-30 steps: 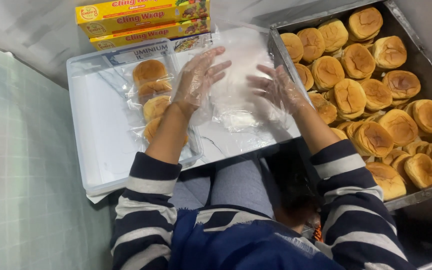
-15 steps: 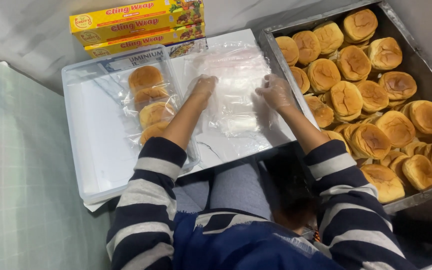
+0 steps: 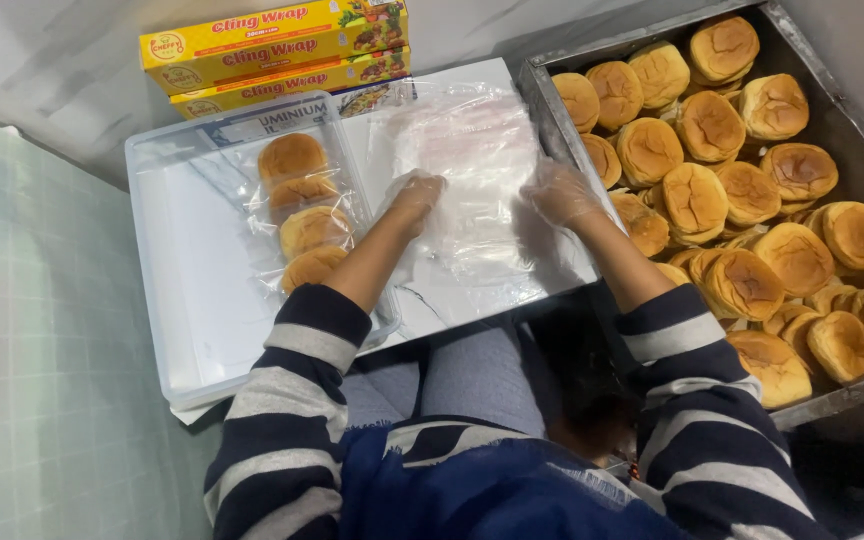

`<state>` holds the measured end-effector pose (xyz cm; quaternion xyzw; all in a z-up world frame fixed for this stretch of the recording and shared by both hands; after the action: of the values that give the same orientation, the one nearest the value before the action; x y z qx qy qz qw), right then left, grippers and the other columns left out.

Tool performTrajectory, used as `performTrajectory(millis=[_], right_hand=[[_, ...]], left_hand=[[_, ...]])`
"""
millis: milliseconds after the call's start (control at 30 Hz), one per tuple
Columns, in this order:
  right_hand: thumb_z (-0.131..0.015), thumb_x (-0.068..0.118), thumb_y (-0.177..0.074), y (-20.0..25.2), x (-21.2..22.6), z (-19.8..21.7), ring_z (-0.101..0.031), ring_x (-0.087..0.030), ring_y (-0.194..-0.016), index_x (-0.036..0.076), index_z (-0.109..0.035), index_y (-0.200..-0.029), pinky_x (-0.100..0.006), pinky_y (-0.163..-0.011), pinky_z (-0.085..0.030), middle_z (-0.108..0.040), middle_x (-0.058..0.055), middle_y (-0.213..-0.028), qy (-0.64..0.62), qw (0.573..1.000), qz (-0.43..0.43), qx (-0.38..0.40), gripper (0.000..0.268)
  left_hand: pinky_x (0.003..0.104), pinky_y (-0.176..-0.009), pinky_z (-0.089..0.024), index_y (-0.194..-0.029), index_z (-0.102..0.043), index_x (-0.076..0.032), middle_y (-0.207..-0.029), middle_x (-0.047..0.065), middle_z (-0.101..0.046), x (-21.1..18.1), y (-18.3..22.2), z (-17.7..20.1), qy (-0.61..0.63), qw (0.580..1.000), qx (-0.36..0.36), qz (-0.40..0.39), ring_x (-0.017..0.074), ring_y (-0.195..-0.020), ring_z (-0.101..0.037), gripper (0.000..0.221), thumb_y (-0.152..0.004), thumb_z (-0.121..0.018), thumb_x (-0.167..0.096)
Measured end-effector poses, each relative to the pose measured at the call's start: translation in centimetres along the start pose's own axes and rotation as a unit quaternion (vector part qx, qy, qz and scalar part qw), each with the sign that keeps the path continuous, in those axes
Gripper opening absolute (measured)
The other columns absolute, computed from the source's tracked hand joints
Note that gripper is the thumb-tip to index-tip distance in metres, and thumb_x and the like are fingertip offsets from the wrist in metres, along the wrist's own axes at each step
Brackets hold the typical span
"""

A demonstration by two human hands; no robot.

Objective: The person is individually bagging burger buns from a large tray into plastic bags.

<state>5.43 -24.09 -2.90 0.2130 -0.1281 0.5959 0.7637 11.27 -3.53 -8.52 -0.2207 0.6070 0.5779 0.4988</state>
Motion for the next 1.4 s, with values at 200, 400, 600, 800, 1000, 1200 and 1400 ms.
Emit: performTrajectory(millis=[200,400,600,800,1000,1200,1400], right_hand=[[-0.058,0.028,-0.079,3.3,3.4,3.0,-0.046,-0.034,-0.109,0.004,-0.051,-0.116,-0.047,-0.091,-0.036,-0.054,-0.018,-0.112,-0.149,0.989,0.006,0.006,0.044],[-0.066,0.026,-0.07,1.5,1.5,2.6,-0.053,-0.021,-0.103,0.013,-0.05,-0.118,-0.034,-0.084,-0.045,-0.057,-0.007,-0.11,-0.262,0.964,-0.011,-0.032,0.052],[-0.075,0.016,-0.066,3.8,4.8,4.8,-0.056,-0.016,-0.094,0.007,-0.051,-0.111,-0.028,-0.08,-0.047,-0.06,-0.009,-0.096,-0.472,0.882,-0.005,-0.005,0.052],[-0.072,0.002,-0.065,2.6,3.2,5.2,-0.055,-0.008,-0.065,0.009,-0.058,-0.076,-0.019,-0.062,-0.047,-0.054,0.0,-0.068,-0.527,0.835,0.091,-0.13,0.019],[-0.071,0.023,-0.065,2.3,3.2,3.7,-0.059,-0.022,-0.087,0.01,-0.063,-0.097,-0.037,-0.08,-0.044,-0.062,-0.009,-0.089,-0.35,0.931,0.04,-0.091,0.036],[-0.069,0.016,-0.069,3.8,4.3,5.4,-0.057,-0.015,-0.084,0.011,-0.06,-0.098,-0.029,-0.077,-0.048,-0.059,-0.005,-0.089,-0.38,0.92,0.09,-0.044,0.03],[-0.062,0.018,-0.076,4.1,3.8,4.6,-0.052,-0.03,-0.096,0.006,-0.042,-0.123,-0.04,-0.077,-0.049,-0.051,-0.024,-0.108,-0.304,0.95,0.028,0.067,0.053]], left_hand=[[0.043,-0.089,-0.041,-0.119,-0.039,0.01,-0.117,0.028,-0.044,9.2,-14.4,-1.2,0.117,0.991,-0.034,-0.052,0.0345,-0.111,-0.044,0.055,-0.082,-0.052,-0.028],[0.047,-0.09,-0.039,-0.132,-0.021,0.003,-0.127,0.031,-0.033,-0.5,0.5,-0.5,0.125,0.99,-0.031,-0.051,0.0378,-0.115,-0.039,0.075,-0.073,-0.063,-0.017],[0.04,-0.104,-0.027,-0.115,-0.043,0.005,-0.116,0.025,-0.048,-5.0,3.3,-0.9,0.157,0.946,-0.042,-0.282,0.0276,-0.118,-0.037,0.041,-0.082,-0.057,-0.013],[0.04,-0.085,-0.046,-0.097,-0.057,-0.006,-0.092,0.016,-0.061,-4.7,1.9,1.0,0.017,0.913,-0.146,-0.381,0.0272,-0.094,-0.057,0.039,-0.064,-0.075,-0.013],[0.033,-0.088,-0.044,-0.093,-0.065,-0.019,-0.092,0.005,-0.065,-4.1,1.5,-0.5,0.028,0.974,-0.107,-0.197,0.0198,-0.096,-0.059,0.036,-0.066,-0.073,-0.041],[0.039,-0.088,-0.041,-0.097,-0.059,-0.008,-0.095,0.015,-0.061,-3.1,-0.8,0.7,0.217,0.96,-0.065,-0.164,0.0277,-0.096,-0.055,0.04,-0.069,-0.069,-0.035],[0.042,-0.074,-0.049,-0.097,-0.058,-0.003,-0.088,0.018,-0.062,5.8,-9.8,0.0,0.378,0.926,0.004,-0.005,0.0313,-0.082,-0.062,0.029,-0.073,-0.069,-0.016]])
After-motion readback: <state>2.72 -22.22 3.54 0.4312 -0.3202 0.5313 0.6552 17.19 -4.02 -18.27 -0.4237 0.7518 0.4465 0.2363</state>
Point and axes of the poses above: each hand's wrist, its own y-axis away from the middle knuckle, its own z-axis out of the back of the hand, x = y × z, the point moved 4 cm from there along -y, towards the middle knuckle
